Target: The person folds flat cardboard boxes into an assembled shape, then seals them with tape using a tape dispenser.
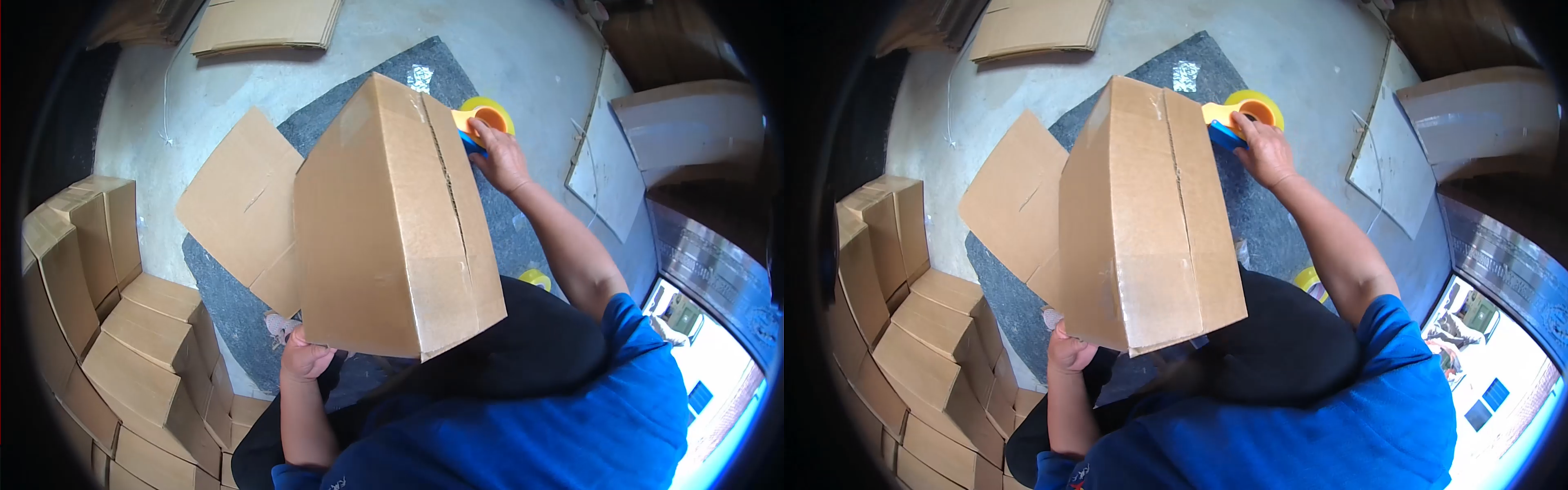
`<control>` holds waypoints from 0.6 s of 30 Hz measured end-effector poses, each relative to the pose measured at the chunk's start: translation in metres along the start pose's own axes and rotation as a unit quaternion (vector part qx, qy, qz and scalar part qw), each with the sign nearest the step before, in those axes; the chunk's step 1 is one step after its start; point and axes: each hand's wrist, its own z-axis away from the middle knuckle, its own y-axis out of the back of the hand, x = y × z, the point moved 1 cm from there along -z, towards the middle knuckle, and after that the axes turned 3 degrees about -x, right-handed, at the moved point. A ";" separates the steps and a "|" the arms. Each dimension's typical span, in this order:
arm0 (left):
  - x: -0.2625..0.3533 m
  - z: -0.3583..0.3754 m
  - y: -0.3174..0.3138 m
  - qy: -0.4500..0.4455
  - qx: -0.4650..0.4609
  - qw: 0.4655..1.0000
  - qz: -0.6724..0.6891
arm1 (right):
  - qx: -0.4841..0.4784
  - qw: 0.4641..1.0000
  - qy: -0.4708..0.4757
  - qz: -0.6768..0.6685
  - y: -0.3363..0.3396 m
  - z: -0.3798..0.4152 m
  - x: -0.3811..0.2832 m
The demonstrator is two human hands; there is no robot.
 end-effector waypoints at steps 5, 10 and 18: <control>-0.006 -0.011 0.016 0.049 0.024 0.998 -0.040 | 0.008 0.950 -0.171 -0.262 0.005 -0.013 -0.012; -0.007 -0.031 -0.008 0.068 -0.053 0.996 -0.024 | -0.098 0.771 -0.234 -0.584 0.029 -0.070 -0.054; 0.001 -0.081 0.051 0.262 0.179 0.943 -0.096 | -0.242 0.625 -0.249 -0.699 0.006 -0.089 -0.047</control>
